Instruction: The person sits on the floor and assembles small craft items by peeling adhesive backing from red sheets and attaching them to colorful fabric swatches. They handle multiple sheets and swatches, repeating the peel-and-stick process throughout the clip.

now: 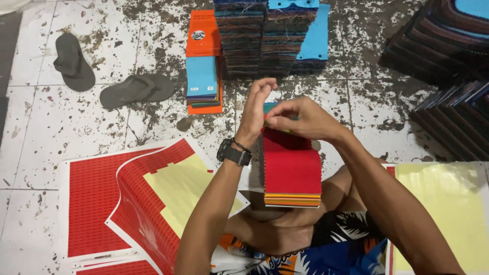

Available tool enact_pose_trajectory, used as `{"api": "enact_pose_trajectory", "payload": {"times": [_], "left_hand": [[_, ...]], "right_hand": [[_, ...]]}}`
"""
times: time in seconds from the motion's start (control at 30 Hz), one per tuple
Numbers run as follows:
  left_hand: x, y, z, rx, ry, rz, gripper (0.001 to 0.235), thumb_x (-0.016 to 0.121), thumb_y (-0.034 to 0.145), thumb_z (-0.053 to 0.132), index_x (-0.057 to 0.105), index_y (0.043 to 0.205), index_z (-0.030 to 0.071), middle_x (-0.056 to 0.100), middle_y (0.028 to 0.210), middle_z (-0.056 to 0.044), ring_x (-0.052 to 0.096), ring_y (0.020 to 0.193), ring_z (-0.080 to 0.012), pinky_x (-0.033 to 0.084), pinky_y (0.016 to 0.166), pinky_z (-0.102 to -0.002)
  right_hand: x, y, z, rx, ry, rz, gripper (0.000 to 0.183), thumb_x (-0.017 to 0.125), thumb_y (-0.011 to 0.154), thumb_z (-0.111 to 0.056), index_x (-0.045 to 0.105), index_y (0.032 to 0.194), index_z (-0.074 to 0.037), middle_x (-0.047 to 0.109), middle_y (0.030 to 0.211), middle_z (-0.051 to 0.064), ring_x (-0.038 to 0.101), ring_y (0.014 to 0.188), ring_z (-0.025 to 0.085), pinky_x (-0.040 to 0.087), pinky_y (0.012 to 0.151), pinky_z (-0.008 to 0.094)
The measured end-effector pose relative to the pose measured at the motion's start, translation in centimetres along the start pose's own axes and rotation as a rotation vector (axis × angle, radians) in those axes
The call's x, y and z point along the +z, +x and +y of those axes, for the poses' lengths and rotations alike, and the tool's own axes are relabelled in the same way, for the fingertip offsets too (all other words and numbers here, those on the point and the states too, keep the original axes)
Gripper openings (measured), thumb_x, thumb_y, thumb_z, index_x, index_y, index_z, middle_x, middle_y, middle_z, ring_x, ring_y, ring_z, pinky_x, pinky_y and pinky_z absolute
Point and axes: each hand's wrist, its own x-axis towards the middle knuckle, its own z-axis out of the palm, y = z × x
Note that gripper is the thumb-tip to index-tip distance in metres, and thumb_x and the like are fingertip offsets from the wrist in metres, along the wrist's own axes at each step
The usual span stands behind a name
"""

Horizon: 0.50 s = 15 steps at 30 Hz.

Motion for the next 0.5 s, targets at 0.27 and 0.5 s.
{"api": "enact_pose_trajectory", "payload": {"times": [0.27, 0.5], "left_hand": [[-0.3, -0.7, 1.5, -0.059, 0.037, -0.059, 0.057, 0.047, 0.103, 0.048, 0.05, 0.139, 0.004, 0.052, 0.134, -0.029, 0.043, 0.137, -0.0479, 0.026, 0.116, -0.062], [-0.7, -0.9, 1.0, -0.047, 0.15, 0.118, 0.047, 0.049, 0.102, 0.044, 0.055, 0.131, 0.007, 0.061, 0.123, -0.022, 0.056, 0.126, -0.0426, 0.04, 0.107, -0.057]], "right_hand": [[-0.1, 0.2, 0.4, 0.02, 0.016, -0.001, 0.014, 0.075, 0.093, -0.013, 0.078, 0.1, -0.001, 0.076, 0.078, 0.011, 0.069, 0.075, 0.018, 0.059, 0.072, 0.037], [-0.1, 0.2, 0.0, 0.034, 0.003, -0.036, 0.013, 0.074, 0.093, -0.011, 0.076, 0.099, 0.001, 0.075, 0.078, 0.013, 0.068, 0.074, 0.023, 0.058, 0.071, 0.038]]}}
